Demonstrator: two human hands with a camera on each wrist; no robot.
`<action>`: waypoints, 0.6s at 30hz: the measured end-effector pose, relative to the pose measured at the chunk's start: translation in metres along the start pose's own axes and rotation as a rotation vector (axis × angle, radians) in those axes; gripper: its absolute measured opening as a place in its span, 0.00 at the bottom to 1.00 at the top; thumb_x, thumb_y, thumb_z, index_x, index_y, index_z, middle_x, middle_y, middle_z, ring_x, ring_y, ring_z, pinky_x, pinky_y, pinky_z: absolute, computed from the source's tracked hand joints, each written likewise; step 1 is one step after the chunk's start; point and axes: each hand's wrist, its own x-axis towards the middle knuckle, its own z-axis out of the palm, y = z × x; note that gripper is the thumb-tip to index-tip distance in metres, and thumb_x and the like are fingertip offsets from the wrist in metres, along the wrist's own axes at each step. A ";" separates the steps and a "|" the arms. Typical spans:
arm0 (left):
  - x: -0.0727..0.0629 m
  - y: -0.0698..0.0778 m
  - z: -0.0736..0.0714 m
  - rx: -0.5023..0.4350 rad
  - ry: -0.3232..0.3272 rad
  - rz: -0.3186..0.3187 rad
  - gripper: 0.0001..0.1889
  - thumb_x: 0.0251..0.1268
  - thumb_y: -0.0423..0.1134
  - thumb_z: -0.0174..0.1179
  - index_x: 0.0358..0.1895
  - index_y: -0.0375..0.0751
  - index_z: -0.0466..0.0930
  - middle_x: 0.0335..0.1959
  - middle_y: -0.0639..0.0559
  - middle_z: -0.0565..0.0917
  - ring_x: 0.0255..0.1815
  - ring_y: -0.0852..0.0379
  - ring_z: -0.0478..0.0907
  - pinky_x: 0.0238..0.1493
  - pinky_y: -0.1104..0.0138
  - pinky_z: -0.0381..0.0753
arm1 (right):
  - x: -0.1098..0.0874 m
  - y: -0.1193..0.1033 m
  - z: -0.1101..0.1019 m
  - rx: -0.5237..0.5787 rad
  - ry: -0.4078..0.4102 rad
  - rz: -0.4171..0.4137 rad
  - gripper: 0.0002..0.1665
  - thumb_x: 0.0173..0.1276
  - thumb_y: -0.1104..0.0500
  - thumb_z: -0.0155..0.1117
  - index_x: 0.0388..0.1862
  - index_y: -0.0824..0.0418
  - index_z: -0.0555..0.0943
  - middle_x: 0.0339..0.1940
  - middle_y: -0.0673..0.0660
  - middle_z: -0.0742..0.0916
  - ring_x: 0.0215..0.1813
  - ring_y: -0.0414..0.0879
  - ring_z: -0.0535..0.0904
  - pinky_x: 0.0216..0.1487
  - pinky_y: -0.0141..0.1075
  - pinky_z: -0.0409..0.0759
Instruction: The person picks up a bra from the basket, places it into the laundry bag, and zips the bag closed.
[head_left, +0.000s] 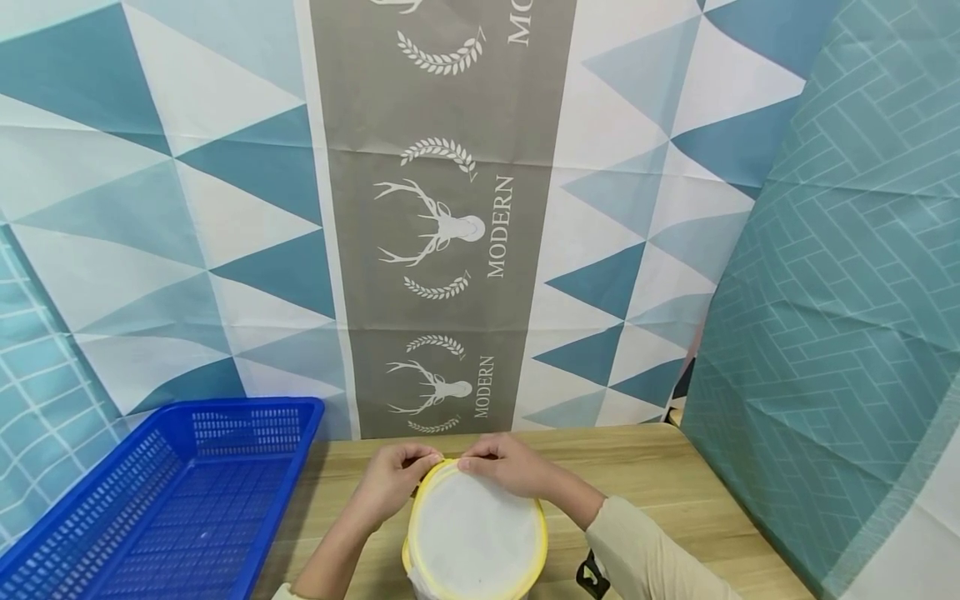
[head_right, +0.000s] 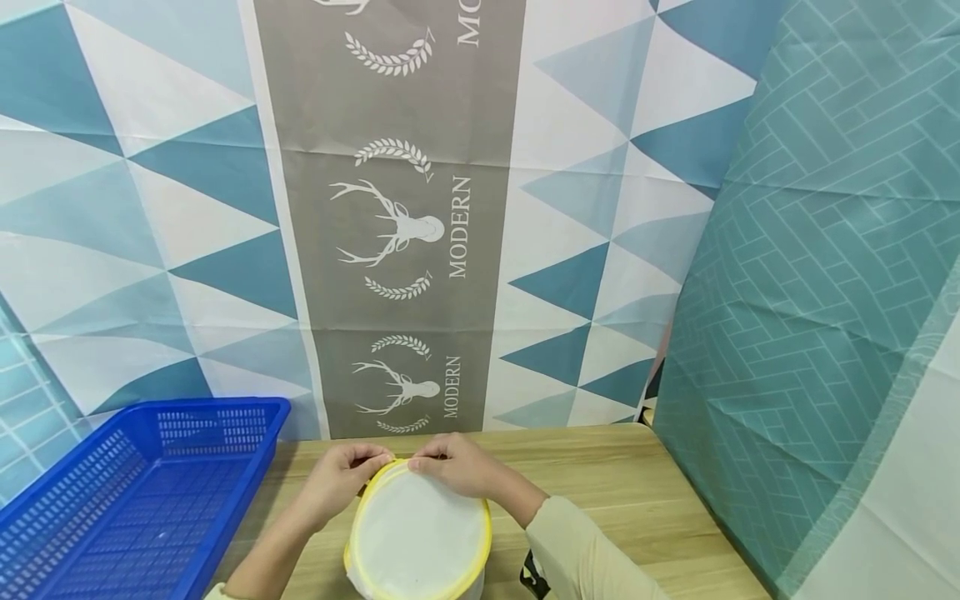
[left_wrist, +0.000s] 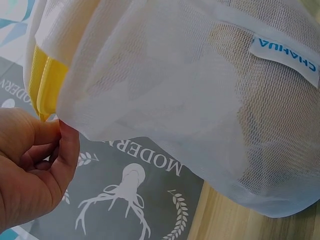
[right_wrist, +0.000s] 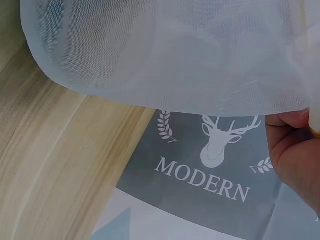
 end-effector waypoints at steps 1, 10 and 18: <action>0.000 0.000 0.000 0.002 -0.001 0.003 0.09 0.65 0.36 0.57 0.39 0.33 0.83 0.32 0.48 0.84 0.29 0.60 0.79 0.29 0.70 0.81 | 0.000 0.000 0.000 0.000 0.000 0.000 0.15 0.70 0.53 0.55 0.42 0.60 0.85 0.38 0.53 0.84 0.36 0.36 0.75 0.32 0.28 0.78; -0.002 0.002 0.000 0.015 -0.017 0.023 0.09 0.64 0.36 0.58 0.37 0.34 0.83 0.30 0.49 0.84 0.28 0.60 0.78 0.28 0.71 0.79 | -0.003 -0.001 0.000 -0.005 0.008 0.008 0.14 0.70 0.54 0.56 0.41 0.60 0.86 0.38 0.54 0.85 0.36 0.35 0.75 0.33 0.27 0.78; -0.002 0.002 0.000 0.029 -0.021 0.037 0.09 0.64 0.37 0.58 0.38 0.35 0.84 0.31 0.49 0.84 0.30 0.61 0.78 0.29 0.72 0.79 | -0.005 -0.001 0.000 -0.016 0.021 -0.005 0.14 0.70 0.54 0.55 0.42 0.60 0.86 0.36 0.52 0.84 0.35 0.35 0.73 0.33 0.27 0.75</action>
